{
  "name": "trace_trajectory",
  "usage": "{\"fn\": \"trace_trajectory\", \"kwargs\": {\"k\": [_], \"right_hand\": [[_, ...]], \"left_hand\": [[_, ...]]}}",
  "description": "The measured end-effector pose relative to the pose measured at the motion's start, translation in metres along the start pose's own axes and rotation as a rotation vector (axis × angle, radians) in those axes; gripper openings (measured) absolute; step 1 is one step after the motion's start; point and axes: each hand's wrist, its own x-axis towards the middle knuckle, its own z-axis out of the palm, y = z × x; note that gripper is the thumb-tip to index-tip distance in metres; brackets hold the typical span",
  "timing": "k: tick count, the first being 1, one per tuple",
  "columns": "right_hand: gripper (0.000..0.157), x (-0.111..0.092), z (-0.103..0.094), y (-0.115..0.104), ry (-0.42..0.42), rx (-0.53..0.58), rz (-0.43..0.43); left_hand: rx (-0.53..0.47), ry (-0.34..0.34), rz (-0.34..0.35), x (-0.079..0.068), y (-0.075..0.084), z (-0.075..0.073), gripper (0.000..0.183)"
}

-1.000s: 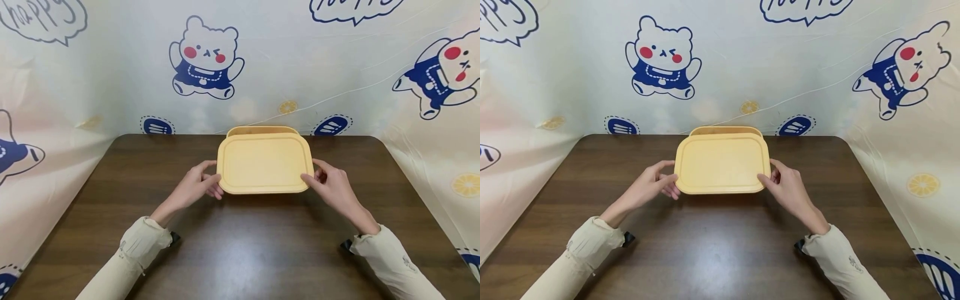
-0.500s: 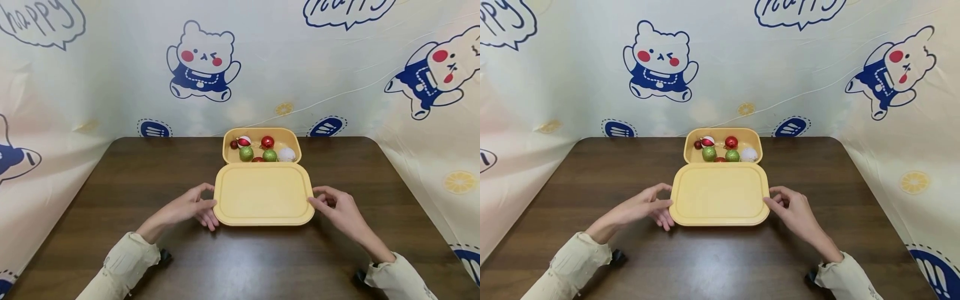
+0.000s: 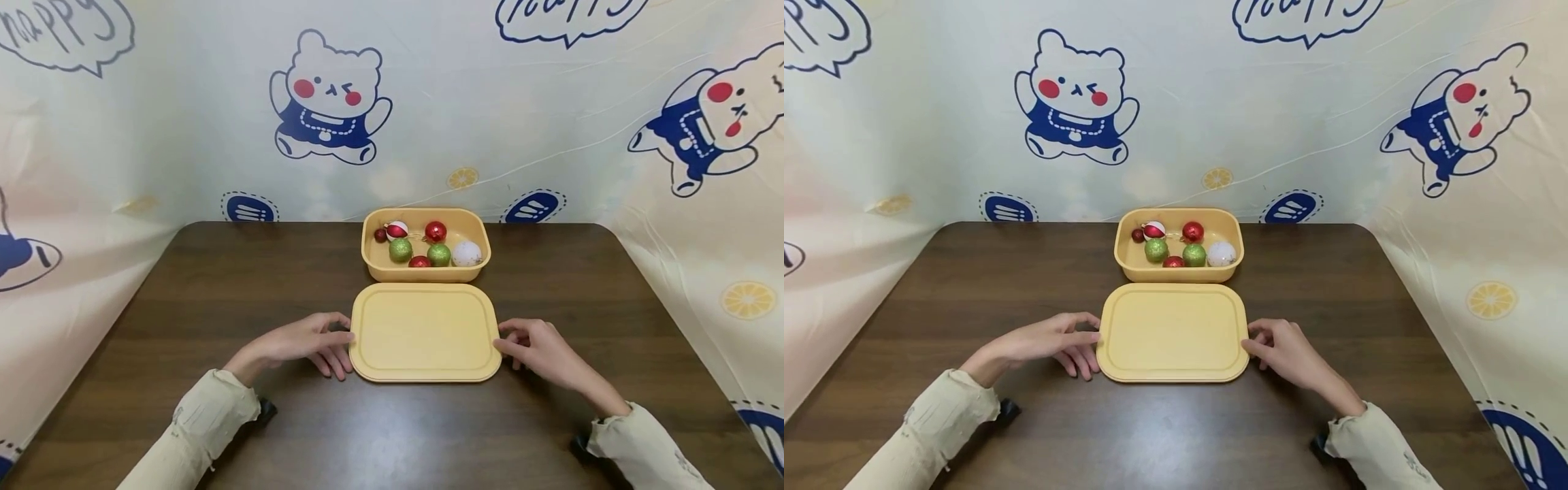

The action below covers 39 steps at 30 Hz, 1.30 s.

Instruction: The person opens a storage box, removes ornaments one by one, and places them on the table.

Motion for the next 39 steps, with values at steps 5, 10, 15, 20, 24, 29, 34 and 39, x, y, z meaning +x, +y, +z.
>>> {"fn": "trace_trajectory", "kwargs": {"k": [5,10,15,20,24,29,34,39], "right_hand": [[0.035,0.009,0.0,-0.001,-0.044,0.015,-0.038],[0.036,0.011,-0.004,-0.002,-0.062,0.006,-0.064],[0.033,0.016,-0.005,-0.002,-0.079,-0.029,-0.09],[0.031,0.025,-0.011,-0.005,-0.074,-0.065,-0.103],[0.031,0.033,-0.021,-0.014,-0.042,-0.091,-0.12],[0.029,0.044,-0.037,-0.033,0.046,-0.11,-0.154],[0.029,0.06,-0.053,-0.054,0.167,-0.132,-0.183],[0.032,0.08,-0.06,-0.073,0.209,-0.146,-0.231]], "left_hand": [[0.026,0.036,0.0,-0.004,0.002,-0.006,0.061],[0.067,0.044,0.005,-0.006,0.005,-0.007,0.068],[0.115,0.074,0.009,-0.008,0.008,-0.009,0.062],[0.195,0.169,0.037,-0.007,0.013,-0.015,0.054],[0.275,0.276,0.074,-0.002,0.021,-0.022,0.048],[0.281,0.367,0.122,0.009,0.029,-0.03,0.042],[0.241,0.469,0.188,0.024,0.039,-0.039,0.037],[0.215,0.536,0.213,0.043,0.046,-0.048,0.039]]}}
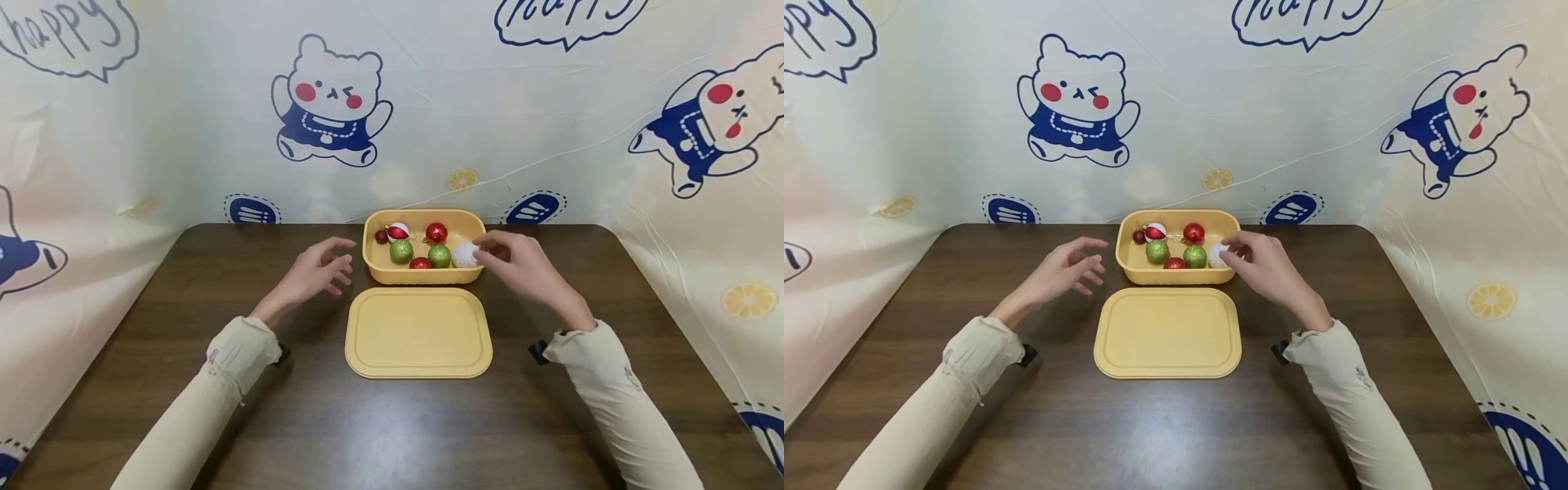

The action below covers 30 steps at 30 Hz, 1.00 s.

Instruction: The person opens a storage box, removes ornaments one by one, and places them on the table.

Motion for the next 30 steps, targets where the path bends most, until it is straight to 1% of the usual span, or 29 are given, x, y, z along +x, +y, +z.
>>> {"fn": "trace_trajectory", "kwargs": {"k": [3,6,10,12,13,16,19,22,24,27,30], "right_hand": [[0.034,0.017,0.004,-0.001,-0.032,-0.031,-0.002],[0.039,0.03,0.013,0.006,-0.079,-0.075,0.031],[0.041,0.034,0.028,0.024,-0.111,-0.17,0.087],[0.041,0.034,0.035,0.033,-0.109,-0.222,0.087],[0.041,0.034,0.038,0.036,-0.106,-0.226,0.087],[0.043,0.034,0.046,0.041,-0.104,-0.191,0.104],[0.045,0.033,0.05,0.041,-0.13,-0.138,0.159],[0.045,0.034,0.052,0.04,-0.156,-0.123,0.199],[0.045,0.035,0.052,0.04,-0.156,-0.117,0.206],[0.043,0.038,0.053,0.042,-0.142,-0.094,0.195],[0.044,0.041,0.054,0.047,-0.154,-0.028,0.188]], "left_hand": [[-0.047,0.017,-0.003,0.011,-0.003,0.002,0.04],[-0.128,0.002,-0.015,0.018,-0.009,0.005,0.043],[-0.254,-0.072,-0.048,0.023,-0.016,0.013,0.047],[-0.311,-0.103,-0.063,0.025,-0.018,0.017,0.048],[-0.331,-0.115,-0.064,0.025,-0.019,0.018,0.048],[-0.378,-0.134,-0.064,0.026,-0.02,0.02,0.046],[-0.412,-0.152,-0.062,0.027,-0.021,0.022,0.045],[-0.432,-0.166,-0.061,0.028,-0.021,0.023,0.046],[-0.446,-0.16,-0.063,0.029,-0.021,0.022,0.046],[-0.444,-0.143,-0.063,0.03,-0.019,0.021,0.044],[-0.428,-0.115,-0.067,0.032,-0.018,0.021,0.043]]}}
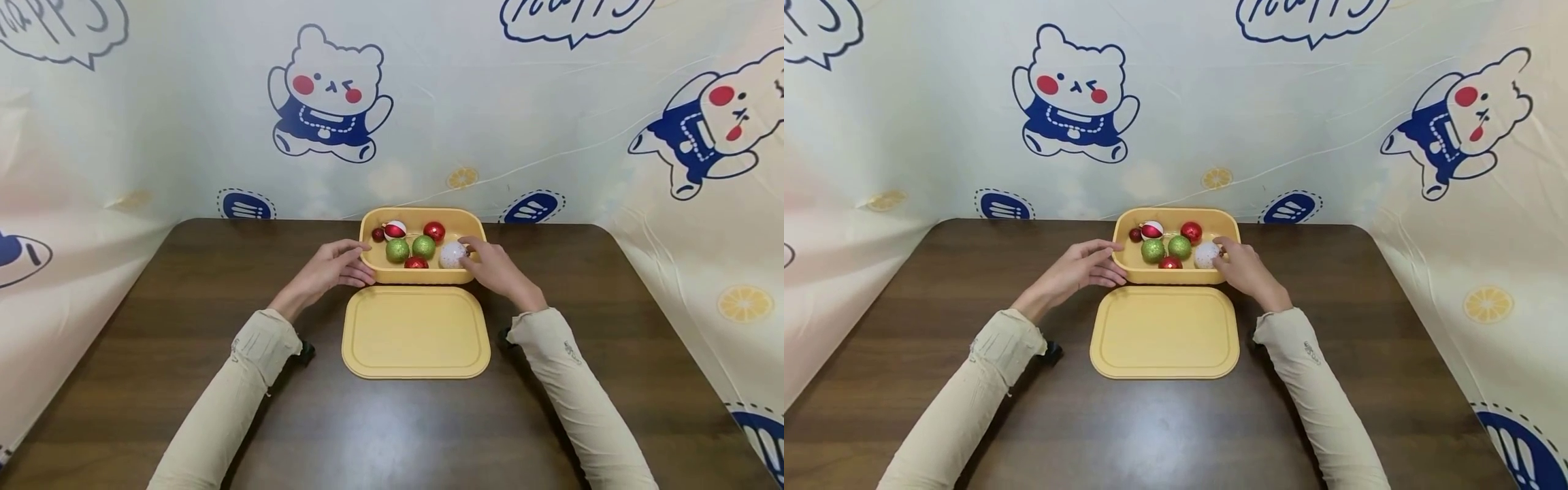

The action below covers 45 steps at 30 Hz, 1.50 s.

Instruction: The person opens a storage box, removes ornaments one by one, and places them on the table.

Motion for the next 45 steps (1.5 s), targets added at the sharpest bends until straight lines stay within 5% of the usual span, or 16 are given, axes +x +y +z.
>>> {"fn": "trace_trajectory", "kwargs": {"k": [11,21,32,45], "right_hand": [[0.05,0.01,0.008,0.002,0.051,0.143,0.04],[0.045,0.004,0.003,-0.005,0.212,0.062,-0.062],[0.047,-0.003,-0.015,-0.007,0.351,0.051,-0.08],[0.046,-0.017,-0.033,-0.001,0.287,0.116,-0.106]], "left_hand": [[0.069,0.086,-0.003,0.001,-0.001,0.003,0.042],[0.06,0.119,0.002,0.002,0.0,0.004,0.035],[0.037,0.084,-0.033,0.003,0.0,-0.004,0.041],[0.03,0.059,-0.031,0.0,-0.001,-0.005,0.043]]}}
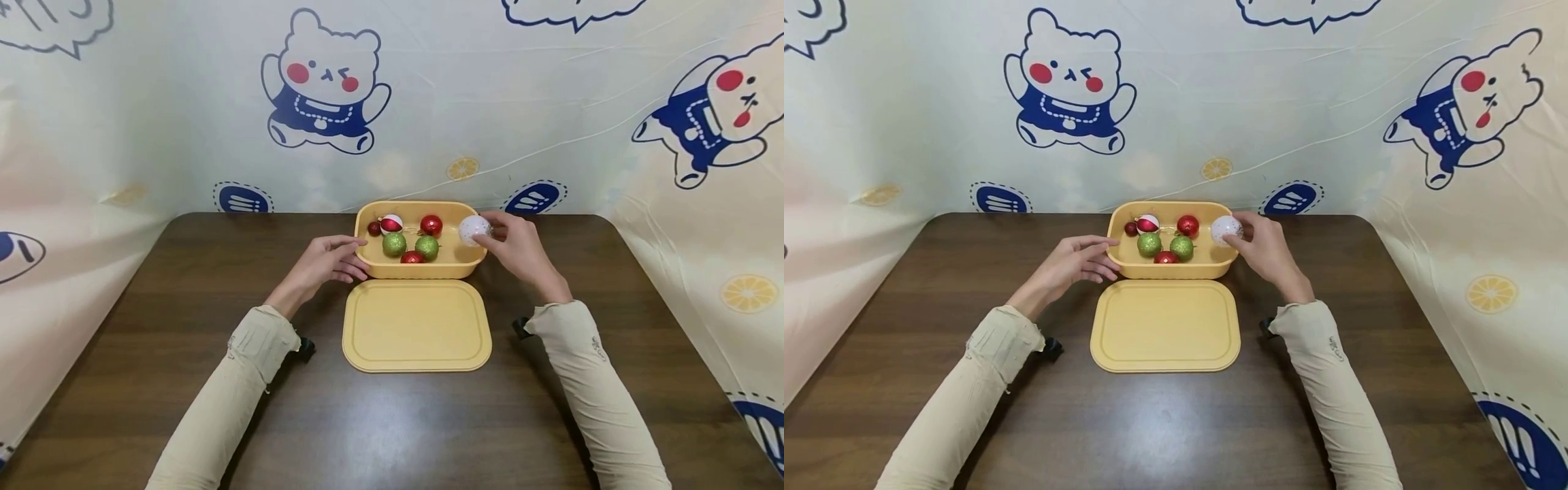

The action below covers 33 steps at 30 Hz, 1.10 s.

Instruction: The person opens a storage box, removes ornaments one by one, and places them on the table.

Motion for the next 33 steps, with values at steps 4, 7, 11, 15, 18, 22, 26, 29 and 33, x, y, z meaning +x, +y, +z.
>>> {"fn": "trace_trajectory", "kwargs": {"k": [4,7,11,15,18,22,26,29,33], "right_hand": [[0.045,-0.002,-0.004,0.001,-0.011,0.005,0.007],[0.045,-0.003,-0.007,0.002,-0.006,0.0,0.01],[0.046,-0.004,-0.013,0.006,0.018,-0.009,0.009],[0.046,-0.006,-0.02,0.011,0.035,-0.028,0.012],[0.044,-0.007,-0.025,0.017,0.045,-0.041,0.016],[0.043,-0.007,-0.032,0.025,0.058,-0.051,0.029],[0.043,-0.007,-0.034,0.032,0.066,-0.062,0.054],[0.043,-0.007,-0.035,0.036,0.064,-0.071,0.074],[0.044,-0.007,-0.035,0.043,0.036,-0.093,0.105]], "left_hand": [[-0.008,-0.002,0.003,-0.001,0.0,-0.001,0.042],[-0.007,-0.004,0.004,-0.001,0.002,-0.001,0.041],[-0.003,-0.002,-0.001,-0.001,0.002,-0.002,0.04],[-0.003,0.0,-0.005,-0.001,0.002,-0.002,0.04],[-0.006,-0.003,-0.006,-0.002,0.001,-0.003,0.04],[-0.011,-0.007,-0.004,-0.001,0.002,-0.002,0.04],[-0.014,-0.011,-0.001,-0.001,0.002,-0.002,0.041],[-0.018,-0.014,-0.001,-0.001,0.002,-0.002,0.041],[-0.024,-0.018,-0.01,-0.001,0.001,-0.002,0.042]]}}
